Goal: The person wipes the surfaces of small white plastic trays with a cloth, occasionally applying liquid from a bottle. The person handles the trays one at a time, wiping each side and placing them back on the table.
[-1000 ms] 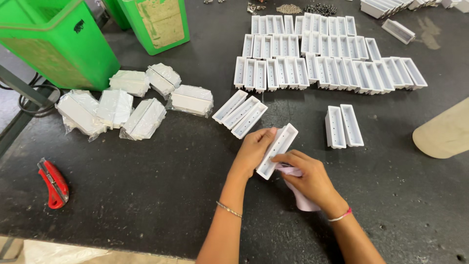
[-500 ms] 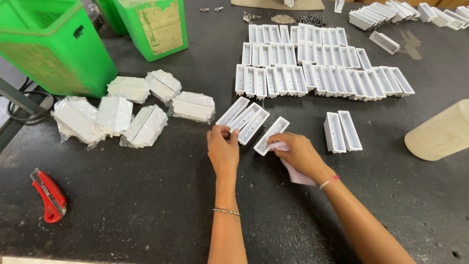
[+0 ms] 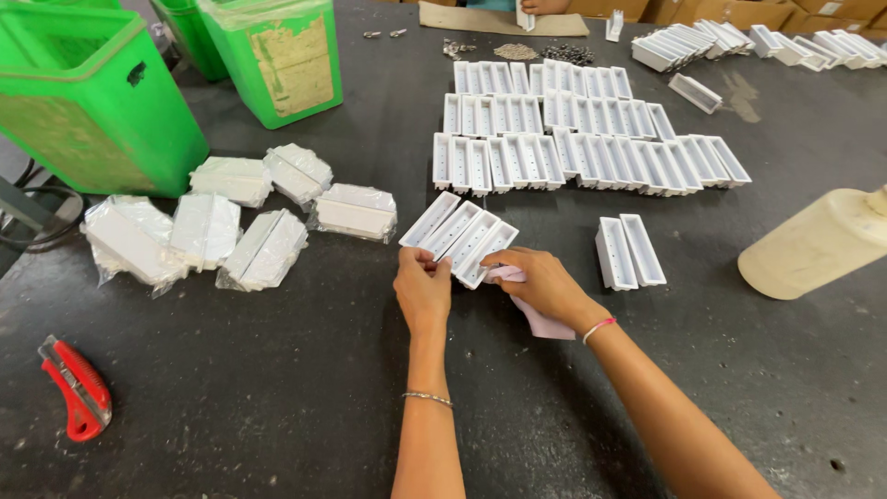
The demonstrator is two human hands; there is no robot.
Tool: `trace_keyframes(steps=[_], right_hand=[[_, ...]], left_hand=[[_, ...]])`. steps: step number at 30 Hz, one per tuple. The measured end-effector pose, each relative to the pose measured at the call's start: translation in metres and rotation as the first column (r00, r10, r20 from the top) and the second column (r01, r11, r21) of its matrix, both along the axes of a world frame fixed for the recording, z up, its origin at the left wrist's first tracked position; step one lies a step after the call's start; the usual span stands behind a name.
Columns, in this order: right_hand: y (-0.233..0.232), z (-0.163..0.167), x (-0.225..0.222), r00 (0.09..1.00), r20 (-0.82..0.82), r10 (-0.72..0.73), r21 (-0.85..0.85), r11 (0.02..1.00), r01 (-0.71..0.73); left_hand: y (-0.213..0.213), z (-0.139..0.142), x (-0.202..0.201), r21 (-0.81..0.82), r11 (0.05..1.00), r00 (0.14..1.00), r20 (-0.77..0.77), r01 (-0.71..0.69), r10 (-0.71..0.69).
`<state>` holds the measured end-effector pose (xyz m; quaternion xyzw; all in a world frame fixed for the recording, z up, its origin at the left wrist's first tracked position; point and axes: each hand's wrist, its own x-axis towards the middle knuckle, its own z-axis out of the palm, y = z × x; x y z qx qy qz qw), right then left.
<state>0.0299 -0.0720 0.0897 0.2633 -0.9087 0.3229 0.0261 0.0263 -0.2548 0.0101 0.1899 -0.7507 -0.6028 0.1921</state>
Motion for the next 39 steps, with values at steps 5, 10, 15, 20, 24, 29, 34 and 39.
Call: trace_keyframes(steps=[5, 10, 15, 20, 24, 29, 34, 39], right_hand=[[0.030, 0.015, 0.024, 0.990, 0.053, -0.132, -0.142, 0.980, 0.139], [0.101, 0.034, 0.037, 0.869, 0.089, -0.486, -0.175, 0.852, 0.494], [0.150, 0.034, 0.048, 0.794, 0.052, -0.606, -0.150, 0.781, 0.606], [0.148, -0.003, 0.057, 0.796, 0.030, -0.604, 0.101, 0.795, 0.599], [0.138, -0.016, 0.059, 0.774, -0.111, -0.624, -0.041, 0.781, 0.624], [0.114, 0.003, 0.084, 0.752, 0.257, -0.607, -0.199, 0.728, 0.656], [0.106, 0.019, 0.118, 0.955, 0.195, -0.224, -0.291, 0.916, 0.275], [0.213, 0.074, 0.078, 0.815, -0.077, -0.575, -0.290, 0.795, 0.533]], left_hand=[[-0.003, 0.011, 0.007, -0.289, 0.948, 0.987, -0.132, -0.131, 0.096], [0.005, 0.031, 0.013, -0.120, 0.985, 0.958, -0.275, -0.125, 0.088], [0.029, 0.049, 0.021, -0.116, 0.993, 0.959, -0.276, 0.034, -0.065], [0.052, 0.041, 0.024, -0.068, 0.977, 0.947, -0.241, 0.203, -0.214], [0.077, 0.025, 0.022, 0.215, 0.895, 0.919, -0.152, 0.391, -0.365], [0.109, -0.003, 0.020, 0.543, 0.686, 0.851, -0.109, 0.484, -0.514], [0.130, -0.029, 0.019, 0.836, 0.365, 0.851, -0.208, 0.411, -0.481], [0.115, -0.026, 0.009, 0.849, 0.477, 0.925, -0.034, 0.226, -0.378]])
